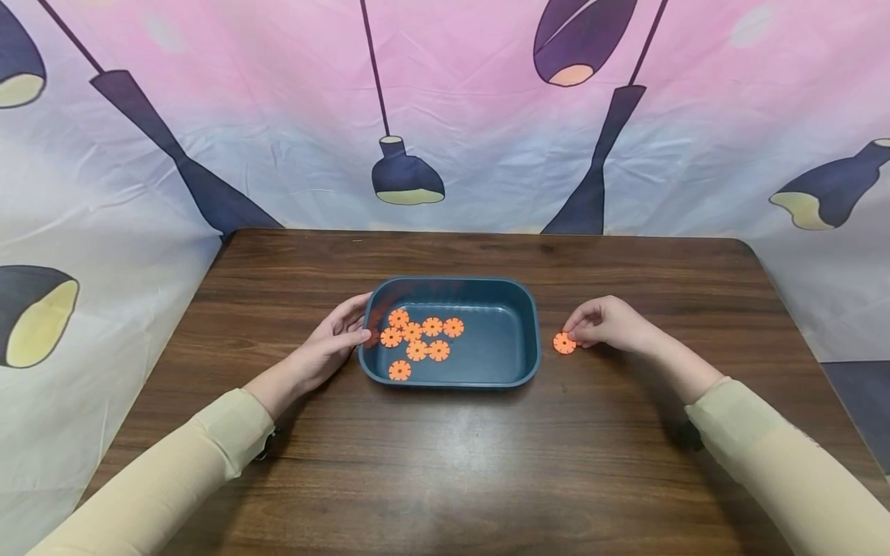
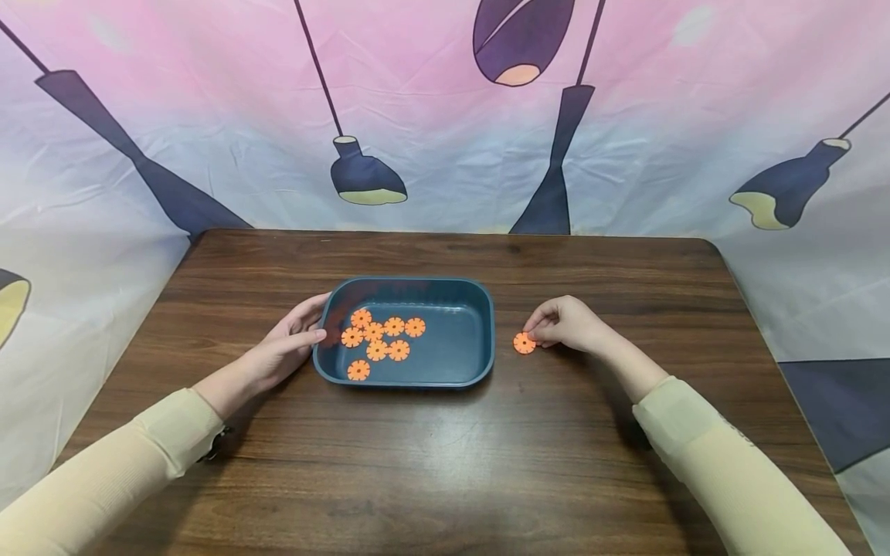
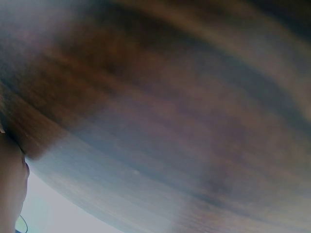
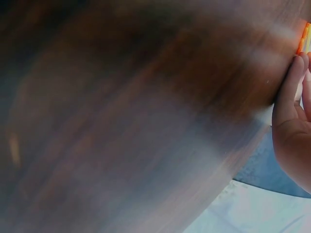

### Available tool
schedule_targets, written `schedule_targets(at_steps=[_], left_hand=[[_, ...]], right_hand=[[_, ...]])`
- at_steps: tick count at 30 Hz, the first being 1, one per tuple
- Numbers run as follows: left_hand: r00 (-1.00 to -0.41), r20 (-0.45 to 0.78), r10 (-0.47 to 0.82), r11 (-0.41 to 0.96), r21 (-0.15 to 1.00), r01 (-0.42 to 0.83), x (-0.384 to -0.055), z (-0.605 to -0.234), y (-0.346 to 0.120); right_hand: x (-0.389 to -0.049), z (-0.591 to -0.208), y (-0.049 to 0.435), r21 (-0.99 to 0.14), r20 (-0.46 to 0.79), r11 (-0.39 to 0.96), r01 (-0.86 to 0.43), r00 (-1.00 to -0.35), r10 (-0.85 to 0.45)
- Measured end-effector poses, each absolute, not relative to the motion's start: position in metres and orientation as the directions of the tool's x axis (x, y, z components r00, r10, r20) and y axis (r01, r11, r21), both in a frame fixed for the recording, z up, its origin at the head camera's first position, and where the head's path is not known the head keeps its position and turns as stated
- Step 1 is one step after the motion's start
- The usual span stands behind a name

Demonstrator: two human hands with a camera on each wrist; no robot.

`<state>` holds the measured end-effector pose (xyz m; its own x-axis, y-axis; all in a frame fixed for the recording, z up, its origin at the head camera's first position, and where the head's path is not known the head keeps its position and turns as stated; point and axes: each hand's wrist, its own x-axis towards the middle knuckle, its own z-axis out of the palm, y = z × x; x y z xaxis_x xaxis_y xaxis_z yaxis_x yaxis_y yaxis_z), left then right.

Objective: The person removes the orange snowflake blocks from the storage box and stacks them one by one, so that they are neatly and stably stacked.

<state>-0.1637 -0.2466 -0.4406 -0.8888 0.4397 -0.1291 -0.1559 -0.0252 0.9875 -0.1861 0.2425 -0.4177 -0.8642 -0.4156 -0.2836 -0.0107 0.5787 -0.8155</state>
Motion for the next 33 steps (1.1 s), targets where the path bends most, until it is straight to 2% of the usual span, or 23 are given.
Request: schedule_targets(at_steps=[16, 25, 33], left_hand=[[-0.89, -0.134, 0.437, -0.019, 0.987, -0.158, -0.165, -0.439, -0.245], [-0.891, -0.14, 0.431, -0.015, 0.987, -0.163, -0.164, -0.439, -0.246], [-0.892, -0.14, 0.429, -0.016, 0.987, -0.162, -0.163, -0.438, -0.247]], right_hand=[[-0.186, -0.404, 0.24, -0.772, -0.223, 0.629, -0.087, -0.891, -0.396], [-0.19, -0.376, 0.217, -0.782, -0.153, 0.607, -0.143, -0.9, -0.409], [-0.197, -0.365, 0.187, -0.82, -0.076, 0.534, -0.207, -0.885, -0.46]])
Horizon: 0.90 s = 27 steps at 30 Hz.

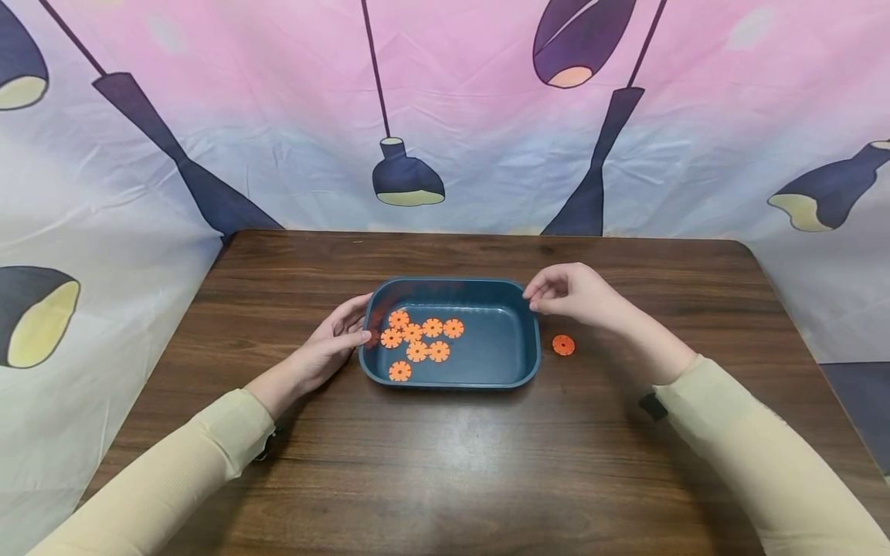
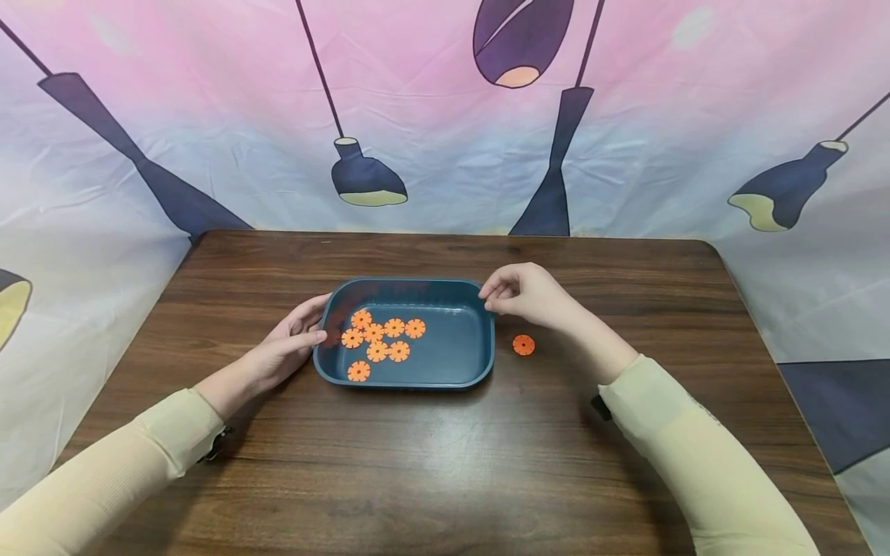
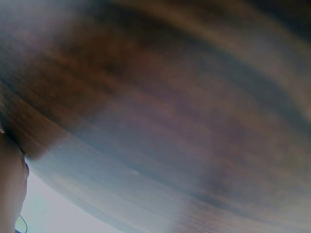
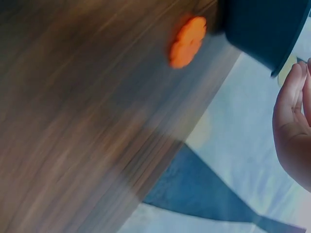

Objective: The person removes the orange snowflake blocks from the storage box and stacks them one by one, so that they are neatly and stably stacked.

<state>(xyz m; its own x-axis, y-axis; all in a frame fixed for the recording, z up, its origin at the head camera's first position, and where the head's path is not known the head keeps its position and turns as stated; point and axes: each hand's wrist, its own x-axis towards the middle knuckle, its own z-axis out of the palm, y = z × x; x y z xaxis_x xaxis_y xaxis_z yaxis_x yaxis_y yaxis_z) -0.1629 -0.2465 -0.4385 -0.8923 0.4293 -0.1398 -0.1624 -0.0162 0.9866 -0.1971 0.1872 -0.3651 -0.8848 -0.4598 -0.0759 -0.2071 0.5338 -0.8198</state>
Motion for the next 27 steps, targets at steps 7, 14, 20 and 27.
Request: schedule_targets(at_steps=[7, 14, 20, 27], left_hand=[[-0.894, -0.126, 0.43, -0.028, 0.988, -0.153, -0.163, -0.44, -0.246], [-0.893, -0.119, 0.434, -0.025, 0.989, -0.144, -0.163, -0.44, -0.246], [-0.892, -0.12, 0.435, -0.028, 0.989, -0.146, -0.163, -0.44, -0.246], [-0.888, -0.122, 0.444, -0.03, 0.988, -0.151, -0.163, -0.44, -0.246]], right_hand=[[-0.202, -0.365, 0.157, -0.834, -0.049, 0.497, -0.239, -0.866, -0.498], [-0.207, -0.371, 0.13, -0.832, -0.065, 0.497, -0.248, -0.845, -0.531], [-0.211, -0.379, 0.113, -0.816, -0.065, 0.5, -0.289, -0.814, -0.577], [-0.212, -0.389, 0.1, -0.794, -0.055, 0.505, -0.339, -0.787, -0.614]])
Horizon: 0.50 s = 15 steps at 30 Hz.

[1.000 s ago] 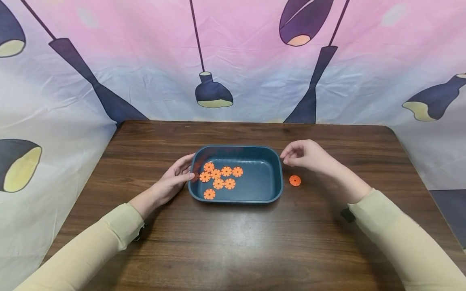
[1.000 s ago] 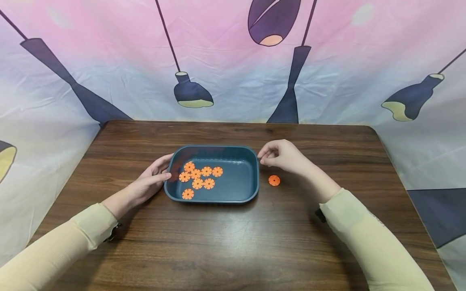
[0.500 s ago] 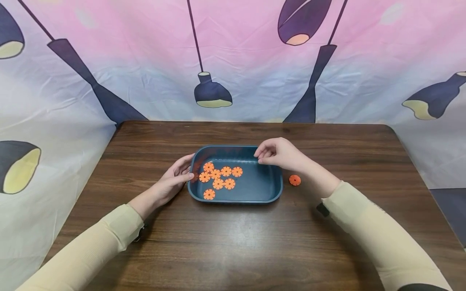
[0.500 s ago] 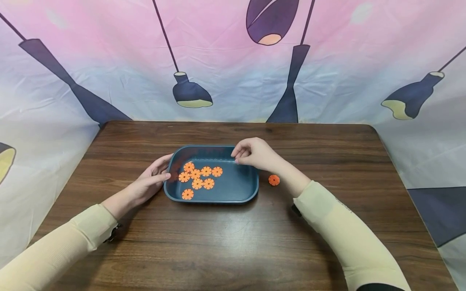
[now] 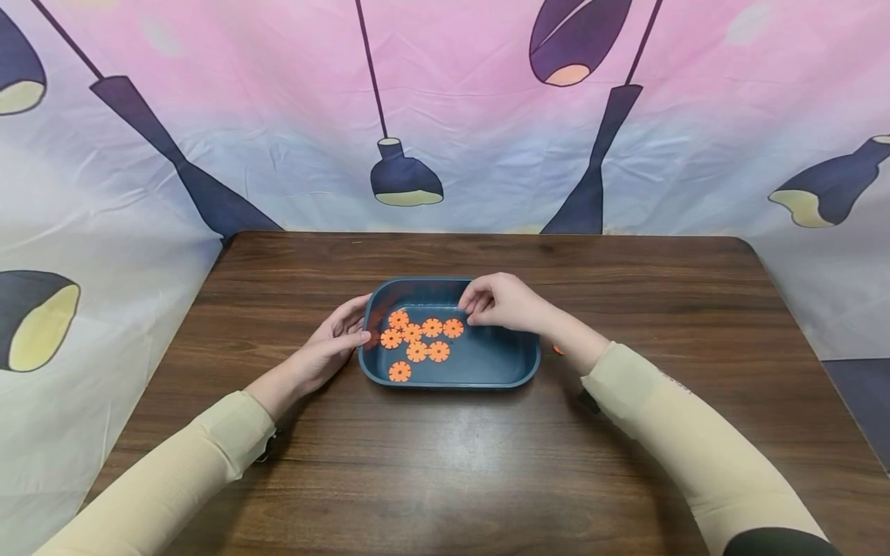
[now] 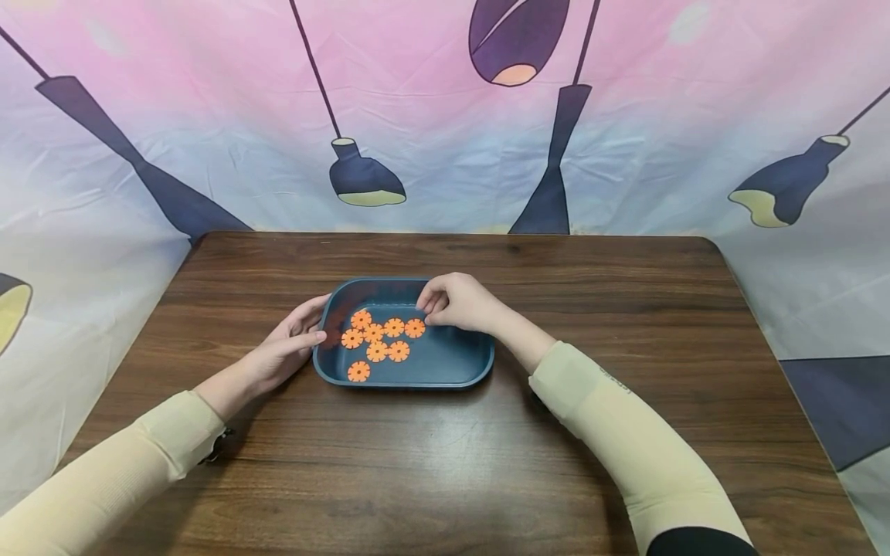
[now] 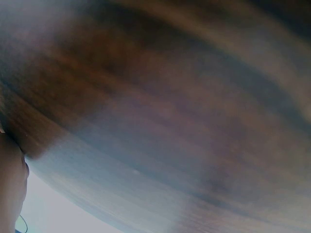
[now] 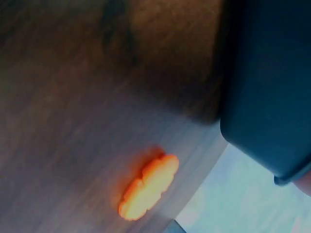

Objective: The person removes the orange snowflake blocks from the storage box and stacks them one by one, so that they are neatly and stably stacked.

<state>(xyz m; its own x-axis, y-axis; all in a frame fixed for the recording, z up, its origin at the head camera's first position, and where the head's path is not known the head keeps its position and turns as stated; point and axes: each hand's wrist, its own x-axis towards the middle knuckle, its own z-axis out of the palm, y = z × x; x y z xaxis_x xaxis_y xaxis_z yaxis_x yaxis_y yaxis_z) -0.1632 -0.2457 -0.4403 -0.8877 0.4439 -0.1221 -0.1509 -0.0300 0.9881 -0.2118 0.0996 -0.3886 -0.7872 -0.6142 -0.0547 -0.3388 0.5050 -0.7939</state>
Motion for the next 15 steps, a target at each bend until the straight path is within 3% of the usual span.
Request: schedule_targets(at_steps=[15], left_hand=[[-0.891, -0.128, 0.436, -0.029, 0.987, -0.156, -0.163, -0.439, -0.246]], right_hand=[[-0.212, -0.407, 0.081, -0.671, -0.02, 0.566, -0.479, -0.751, -0.66]])
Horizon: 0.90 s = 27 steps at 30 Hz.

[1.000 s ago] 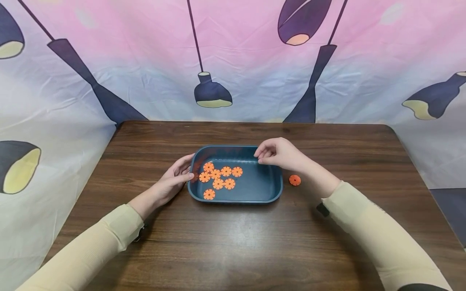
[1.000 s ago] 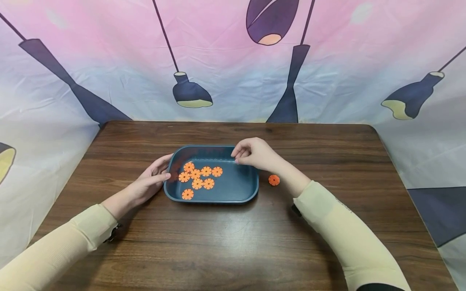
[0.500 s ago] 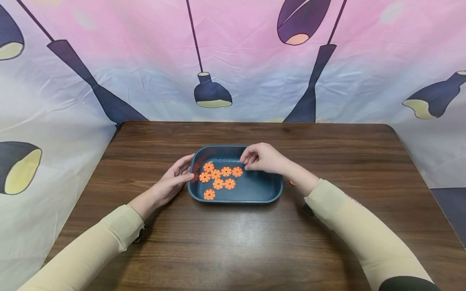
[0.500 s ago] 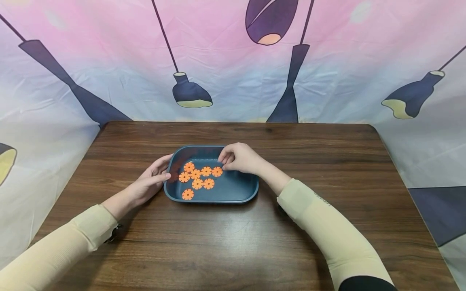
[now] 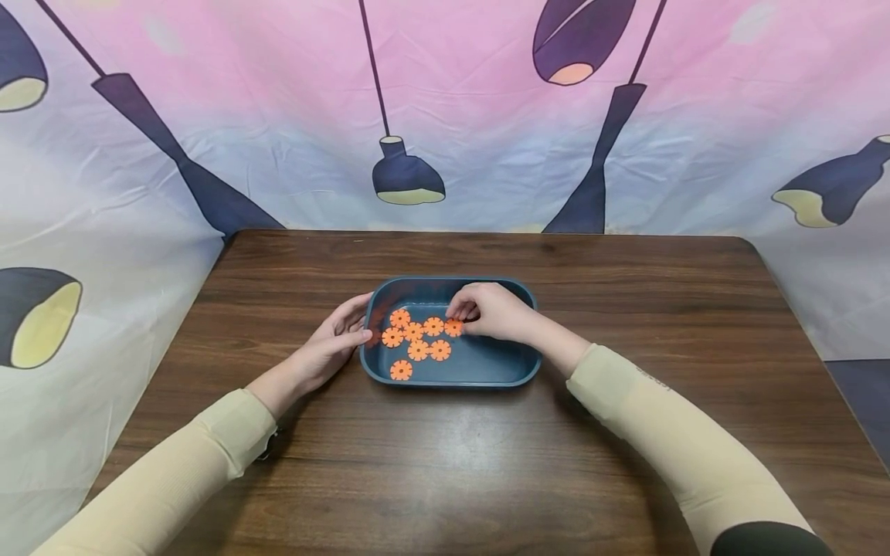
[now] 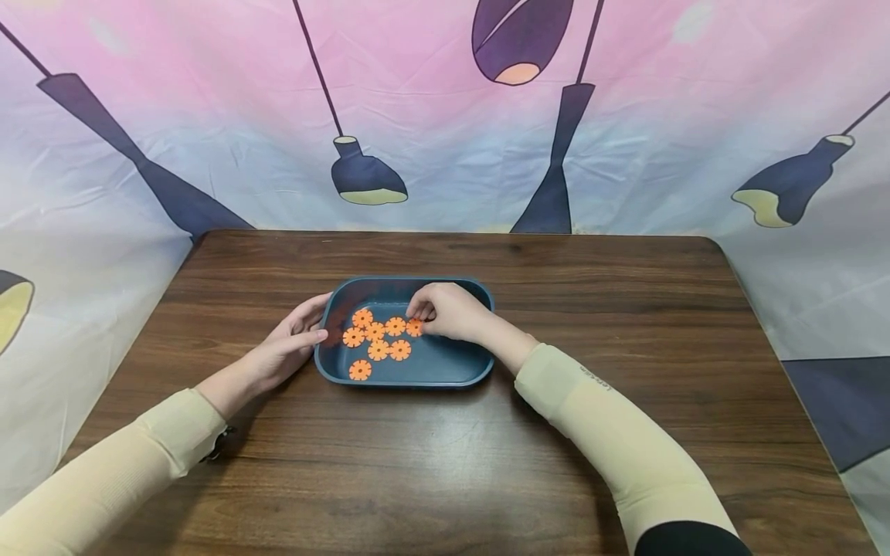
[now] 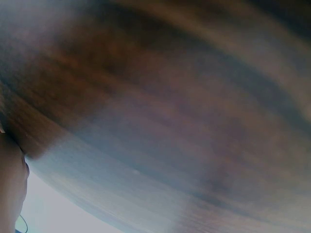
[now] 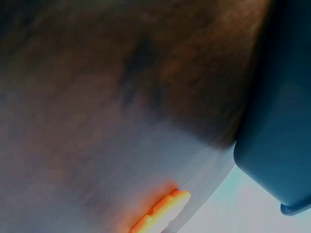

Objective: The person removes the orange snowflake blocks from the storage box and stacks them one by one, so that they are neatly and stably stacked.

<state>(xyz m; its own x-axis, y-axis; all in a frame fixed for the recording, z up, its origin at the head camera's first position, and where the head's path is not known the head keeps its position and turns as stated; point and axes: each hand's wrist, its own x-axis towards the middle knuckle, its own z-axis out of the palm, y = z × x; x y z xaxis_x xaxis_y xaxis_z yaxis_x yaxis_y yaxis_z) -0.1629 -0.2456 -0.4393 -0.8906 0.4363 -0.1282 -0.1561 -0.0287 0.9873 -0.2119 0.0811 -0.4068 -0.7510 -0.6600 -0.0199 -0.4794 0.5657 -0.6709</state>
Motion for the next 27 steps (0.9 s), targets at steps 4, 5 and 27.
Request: schedule_targets(at_steps=[4, 5, 27], left_hand=[[-0.889, -0.125, 0.44, -0.029, 0.988, -0.154, -0.1639, -0.4394, -0.2457], [-0.889, -0.125, 0.44, -0.028, 0.988, -0.152, -0.164, -0.4394, -0.2459], [-0.887, -0.125, 0.444, -0.027, 0.988, -0.153, -0.1633, -0.4394, -0.2461]], right_hand=[[-0.2125, -0.4078, 0.0789, -0.649, -0.015, 0.583, -0.489, -0.758, -0.652], [-0.2125, -0.4079, 0.0783, -0.645, -0.015, 0.586, -0.492, -0.758, -0.653], [-0.208, -0.4104, 0.0744, -0.563, -0.01, 0.58, -0.589, -0.697, -0.717]])
